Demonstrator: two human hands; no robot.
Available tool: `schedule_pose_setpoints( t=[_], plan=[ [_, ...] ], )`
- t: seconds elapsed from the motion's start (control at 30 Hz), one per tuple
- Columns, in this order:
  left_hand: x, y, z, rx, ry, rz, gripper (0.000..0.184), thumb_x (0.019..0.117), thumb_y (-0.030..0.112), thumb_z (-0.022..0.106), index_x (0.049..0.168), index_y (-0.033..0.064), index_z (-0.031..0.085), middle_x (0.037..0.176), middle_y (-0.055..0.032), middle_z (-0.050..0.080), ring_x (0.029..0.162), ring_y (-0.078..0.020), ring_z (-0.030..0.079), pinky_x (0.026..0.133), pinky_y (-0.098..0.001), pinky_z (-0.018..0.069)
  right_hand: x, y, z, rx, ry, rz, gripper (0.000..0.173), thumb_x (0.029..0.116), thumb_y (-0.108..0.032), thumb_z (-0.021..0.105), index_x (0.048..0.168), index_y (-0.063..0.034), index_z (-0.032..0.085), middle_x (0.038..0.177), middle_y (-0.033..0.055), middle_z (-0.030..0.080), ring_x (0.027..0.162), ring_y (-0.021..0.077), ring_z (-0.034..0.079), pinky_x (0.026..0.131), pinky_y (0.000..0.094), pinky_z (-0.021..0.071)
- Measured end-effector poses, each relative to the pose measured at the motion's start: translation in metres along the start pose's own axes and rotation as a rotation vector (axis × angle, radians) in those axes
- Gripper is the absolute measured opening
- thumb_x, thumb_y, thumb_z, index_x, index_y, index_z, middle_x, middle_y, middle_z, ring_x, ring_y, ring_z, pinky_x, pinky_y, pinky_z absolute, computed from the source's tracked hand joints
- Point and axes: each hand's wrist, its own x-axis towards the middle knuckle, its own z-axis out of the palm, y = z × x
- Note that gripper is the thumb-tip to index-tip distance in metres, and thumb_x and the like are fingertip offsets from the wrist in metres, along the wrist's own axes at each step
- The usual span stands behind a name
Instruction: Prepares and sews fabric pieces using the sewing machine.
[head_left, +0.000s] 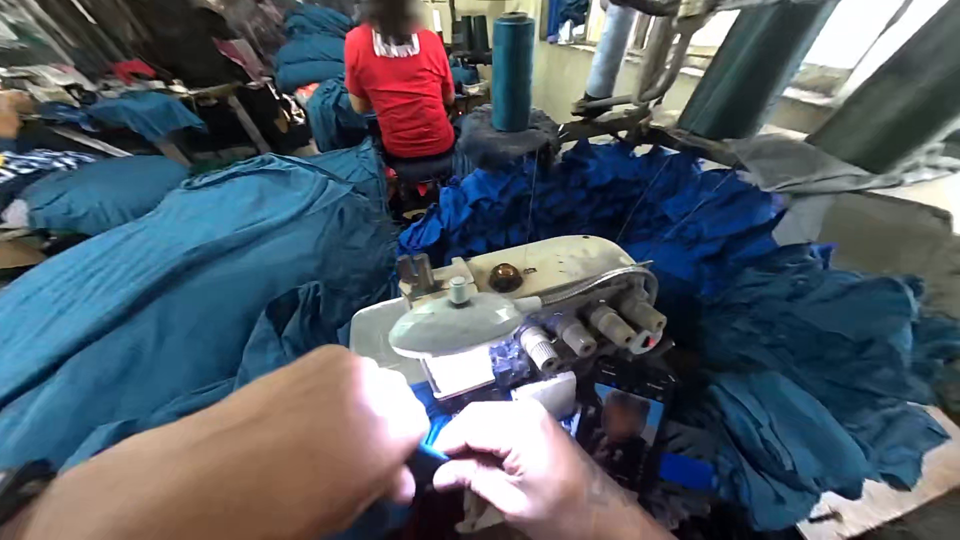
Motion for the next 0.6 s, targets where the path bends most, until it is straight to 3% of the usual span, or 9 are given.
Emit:
schedule_pose_setpoints(
  t=[0.07,0.13,0.33,0.5,0.6],
  plan=[
    [0.002,-0.002,-0.004,-0.021,0.003,-0.054,0.035,0.0997,0.03,0.054,0.073,0.012,0.067,0.057,0.0,0.057,0.05,-0.0172,0.06,0.042,-0.0364,0.0429,-0.001,0.0,0.002,-0.064,0.103,-0.01,0.018,0.1,-0.017,0.066,0.102,-0.0032,0.077,0.098,0.0068,0.074,0.087,0.0086,0.07,0.079,0.0241,0.058],
    [0.002,0.0,-0.004,-0.006,-0.017,-0.059,0.034,0.1002,0.03,0.049,0.076,0.0147,0.067,0.059,0.002,0.056,0.053,-0.0153,0.06,0.044,-0.0354,0.0428,-0.003,0.003,0.008,-0.174,0.241,-0.045,0.016,0.0995,-0.019,0.067,0.099,-0.0075,0.079,0.098,0.0029,0.075,0.092,0.0068,0.07,0.082,0.0243,0.059],
    [0.002,0.001,0.005,0.034,-0.005,-0.016,0.035,0.0971,0.041,0.054,0.074,0.0182,0.065,0.061,0.0071,0.054,0.053,-0.0078,0.058,0.041,-0.0277,0.0432,-0.01,0.006,0.026,-0.409,0.412,-0.099,0.018,0.0971,-0.028,0.071,0.101,-0.0116,0.079,0.094,0.0009,0.073,0.076,0.0043,0.065,0.064,0.0213,0.0546],
    [0.005,0.014,-0.001,0.056,-0.099,-0.046,0.024,0.095,0.024,0.061,0.073,0.0135,0.064,0.063,0.0007,0.057,0.056,-0.0156,0.061,0.044,-0.0333,0.046,-0.015,0.009,0.031,-0.486,0.498,-0.176,0.017,0.1006,-0.021,0.066,0.098,-0.0113,0.08,0.1,0.0022,0.077,0.096,0.0082,0.073,0.076,0.0232,0.0611],
    [0.005,0.02,-0.003,0.08,-0.133,-0.078,0.028,0.0978,0.03,0.06,0.075,0.0133,0.065,0.063,0.0,0.057,0.056,-0.0166,0.061,0.044,-0.0341,0.0461,-0.022,0.008,0.033,-0.493,0.533,-0.162,0.017,0.1001,-0.022,0.067,0.099,-0.0116,0.08,0.101,0.0017,0.077,0.096,0.0071,0.073,0.076,0.0225,0.061]
  ],
)
